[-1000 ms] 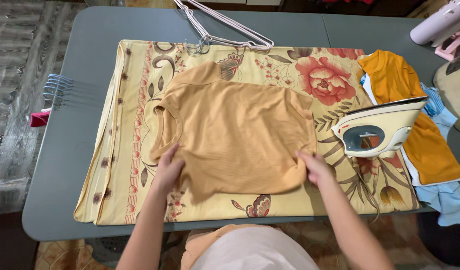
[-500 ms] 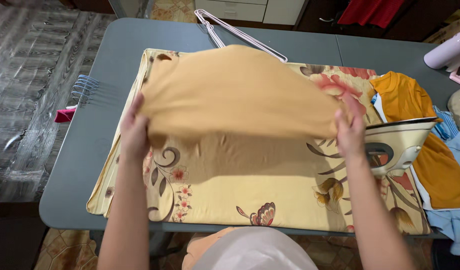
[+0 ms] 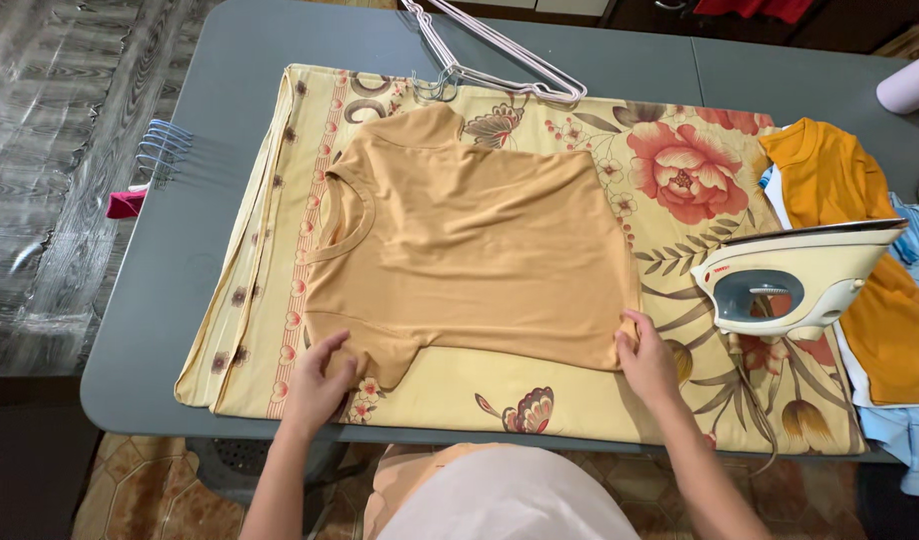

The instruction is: The person irons a mustard-colored short-sleeve top on a floral-patterned ironing board cover. They smooth the fabric, use a white steam iron on the body and sleeves, flip the garment, and continue ironing the back and sleeves before laying it flat.

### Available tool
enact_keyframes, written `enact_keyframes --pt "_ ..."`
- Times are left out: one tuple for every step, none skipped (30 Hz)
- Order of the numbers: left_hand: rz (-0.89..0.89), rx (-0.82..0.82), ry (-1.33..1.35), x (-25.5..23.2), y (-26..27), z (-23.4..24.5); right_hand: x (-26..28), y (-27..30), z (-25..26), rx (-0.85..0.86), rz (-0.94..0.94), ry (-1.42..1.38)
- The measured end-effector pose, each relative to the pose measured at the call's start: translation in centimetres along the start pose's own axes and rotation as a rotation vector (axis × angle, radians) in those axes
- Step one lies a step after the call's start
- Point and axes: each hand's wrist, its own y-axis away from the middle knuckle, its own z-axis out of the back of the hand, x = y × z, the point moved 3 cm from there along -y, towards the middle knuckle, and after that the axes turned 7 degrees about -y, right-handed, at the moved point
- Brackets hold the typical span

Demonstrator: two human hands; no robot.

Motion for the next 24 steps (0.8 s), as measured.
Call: enact_keyframes --pt "-0.021 0.009 -0.016 -0.4 -0.2 0.2 0.5 -0.3 0.4 -0.055 0.116 -0.039" --pt "-0.043 0.019 -0.031 -1.0 -0.4 0.3 0.9 -0.7 1.0 -0.11 0.232 -0.077" --pt "0.077 0.049 0.005 -1.2 -0.5 0.9 1.2 -0.8 1.5 -0.164 0.348 -0.115" --pt "0.194 0.077 0.041 -1.3 -0.5 2.0 0.9 -0.9 2.0 -0.153 0.283 -0.153" --pt "0.311 0.105 0.077 -1.6 -0.4 2.7 0.5 -0.9 2.7 -0.142 0.218 -0.191" --pt "0.336 0.157 0.03 -2.1 -0.1 3.4 0.2 -0.6 3.2 -0.127 0.152 -0.229" --pt "0.361 0.21 -0.018 -2.6 0.3 4.3 0.0 -0.2 3.4 -0.118 0.116 -0.2" --pt "0.384 0.263 -0.065 -3.1 0.6 4.9 -0.2 0.5 3.6 -0.111 0.082 -0.171" --pt "0.41 0.313 -0.172 -3.6 1.1 5.0 -0.3 1.1 3.7 -0.103 0.047 -0.142" --pt "0.435 0.364 -0.279 -4.1 1.6 5.0 -0.4 1.8 3.5 -0.054 -0.026 -0.099" --pt "0.459 0.414 -0.387 -4.5 2.1 4.9 -0.4 2.6 3.1 -0.005 -0.098 -0.056" --pt "0.438 0.358 -0.48 -5.1 2.1 4.9 -0.4 3.1 2.7 0.041 -0.169 -0.015" --pt "0.415 0.301 -0.572 -5.6 2.1 4.6 0.1 3.5 2.7 -0.012 -0.095 0.012" --pt "0.389 0.244 -0.664 -6.1 2.1 4.4 0.5 4.0 2.7 -0.066 -0.022 0.038" --pt "0.43 0.133 -0.612 -6.3 1.6 4.1 1.0 4.1 2.6 -0.119 0.051 0.065" --pt "0.472 0.022 -0.559 -6.4 0.6 3.7 1.2 4.1 2.4 -0.131 0.034 0.062" --pt "0.513 -0.088 -0.505 -6.2 -0.2 3.7 1.3 4.0 2.2 -0.143 0.017 0.06" --pt "0.479 -0.154 -0.435 -6.1 -1.1 3.5 1.4 3.8 2.1 -0.155 0.002 0.058" --pt "0.445 -0.219 -0.365 -5.9 -2.2 3.0 1.7 3.5 2.0 -0.174 0.096 0.046" --pt "0.41 -0.282 -0.294 -5.5 -3.1 2.4 2.0 3.3 2.0 -0.195 0.188 0.035" --pt "0.373 -0.321 -0.281 -5.1 -4.0 2.0 2.2 3.3 2.1 -0.215 0.28 0.024" --pt "0.336 -0.361 -0.267 -4.6 -4.9 1.8 1.8 3.1 1.9 -0.175 0.199 0.018" --pt "0.298 -0.401 -0.254 -4.1 -5.3 1.7 1.4 3.0 1.8 -0.134 0.118 0.011" --pt "0.256 -0.424 -0.258 -3.7 -5.5 1.8 1.1 2.9 1.6 -0.095 0.037 0.004"
